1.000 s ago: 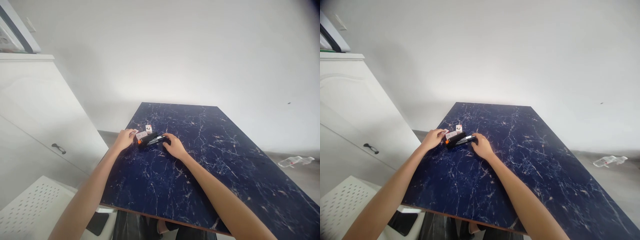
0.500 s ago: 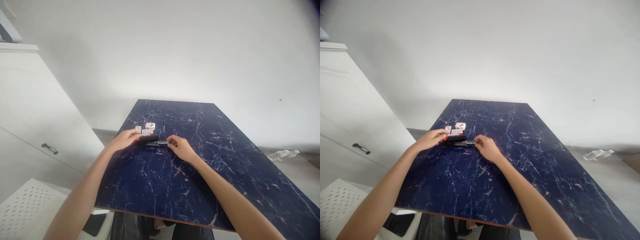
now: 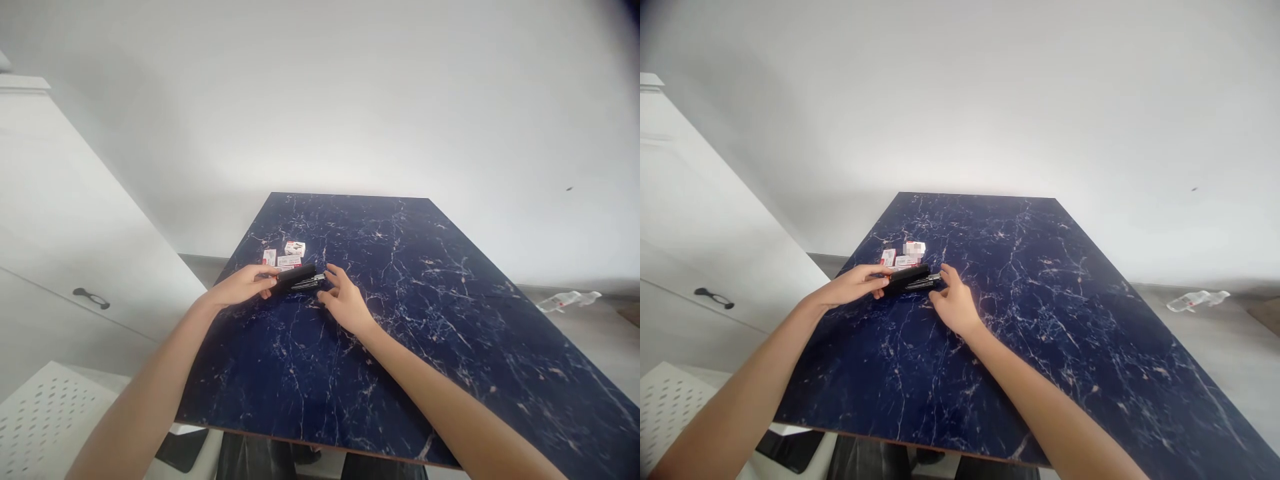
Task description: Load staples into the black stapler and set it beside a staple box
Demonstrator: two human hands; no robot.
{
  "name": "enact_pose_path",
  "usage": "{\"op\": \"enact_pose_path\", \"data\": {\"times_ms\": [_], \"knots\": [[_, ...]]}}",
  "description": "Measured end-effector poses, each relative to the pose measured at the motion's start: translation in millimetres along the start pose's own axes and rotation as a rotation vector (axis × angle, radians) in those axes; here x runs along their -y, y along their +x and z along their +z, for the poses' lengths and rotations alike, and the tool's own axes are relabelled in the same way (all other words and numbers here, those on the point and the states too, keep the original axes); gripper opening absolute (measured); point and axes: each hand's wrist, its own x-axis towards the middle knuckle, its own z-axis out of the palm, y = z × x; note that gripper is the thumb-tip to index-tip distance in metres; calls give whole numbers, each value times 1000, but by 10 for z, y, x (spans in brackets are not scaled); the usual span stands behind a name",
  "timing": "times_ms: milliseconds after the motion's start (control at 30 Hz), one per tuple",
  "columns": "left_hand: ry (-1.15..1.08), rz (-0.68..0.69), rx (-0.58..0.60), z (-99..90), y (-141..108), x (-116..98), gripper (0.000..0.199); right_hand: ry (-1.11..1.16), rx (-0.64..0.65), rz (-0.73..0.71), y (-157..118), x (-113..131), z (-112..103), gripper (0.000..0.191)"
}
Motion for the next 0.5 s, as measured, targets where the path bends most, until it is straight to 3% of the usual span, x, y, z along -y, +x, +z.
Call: {"op": "enact_pose_path", "data": {"times_ms": [233,500], "knots": [[125,143,-282,222,53,-68,44,195,117,49,302,14,189,90],[14,113,-286,379,89,-62,43,268,128,52,531,46,294,98]]}}
